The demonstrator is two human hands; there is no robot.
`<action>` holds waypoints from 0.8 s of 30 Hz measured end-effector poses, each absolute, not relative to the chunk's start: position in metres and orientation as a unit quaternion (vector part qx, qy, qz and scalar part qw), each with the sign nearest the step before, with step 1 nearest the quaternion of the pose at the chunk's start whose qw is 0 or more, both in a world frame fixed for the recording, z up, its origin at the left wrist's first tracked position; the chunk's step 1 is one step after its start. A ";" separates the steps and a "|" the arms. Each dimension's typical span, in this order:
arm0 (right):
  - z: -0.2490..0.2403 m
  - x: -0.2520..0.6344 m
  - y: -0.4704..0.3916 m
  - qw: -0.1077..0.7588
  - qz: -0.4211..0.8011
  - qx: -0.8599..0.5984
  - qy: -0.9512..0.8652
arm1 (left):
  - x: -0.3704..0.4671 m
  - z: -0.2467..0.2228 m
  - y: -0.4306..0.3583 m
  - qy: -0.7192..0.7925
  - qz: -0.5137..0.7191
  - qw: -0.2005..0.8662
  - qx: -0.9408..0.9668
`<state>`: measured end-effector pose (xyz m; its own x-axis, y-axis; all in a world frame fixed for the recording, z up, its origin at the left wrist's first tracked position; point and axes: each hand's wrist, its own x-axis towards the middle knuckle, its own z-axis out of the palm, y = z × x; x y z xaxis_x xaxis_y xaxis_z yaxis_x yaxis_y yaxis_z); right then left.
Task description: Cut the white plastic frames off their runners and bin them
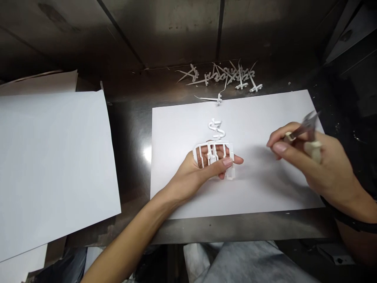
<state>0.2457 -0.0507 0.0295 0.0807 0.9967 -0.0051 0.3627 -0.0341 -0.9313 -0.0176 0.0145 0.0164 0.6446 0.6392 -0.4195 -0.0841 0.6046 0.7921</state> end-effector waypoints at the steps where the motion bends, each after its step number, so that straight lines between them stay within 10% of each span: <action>1: 0.031 0.247 -0.052 0.364 0.367 -0.612 -0.598 | -0.019 0.020 0.015 0.363 0.220 0.794 0.436; 24: 0.027 0.246 -0.052 0.107 0.444 -0.622 -0.636 | -0.028 0.020 0.012 0.352 0.174 0.697 0.600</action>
<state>0.2455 -0.0521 0.0273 -0.2040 0.8862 -0.4159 0.6957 -0.1677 -0.6985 -0.0275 0.0125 0.0204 0.6919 0.6645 -0.2825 0.1802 0.2200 0.9587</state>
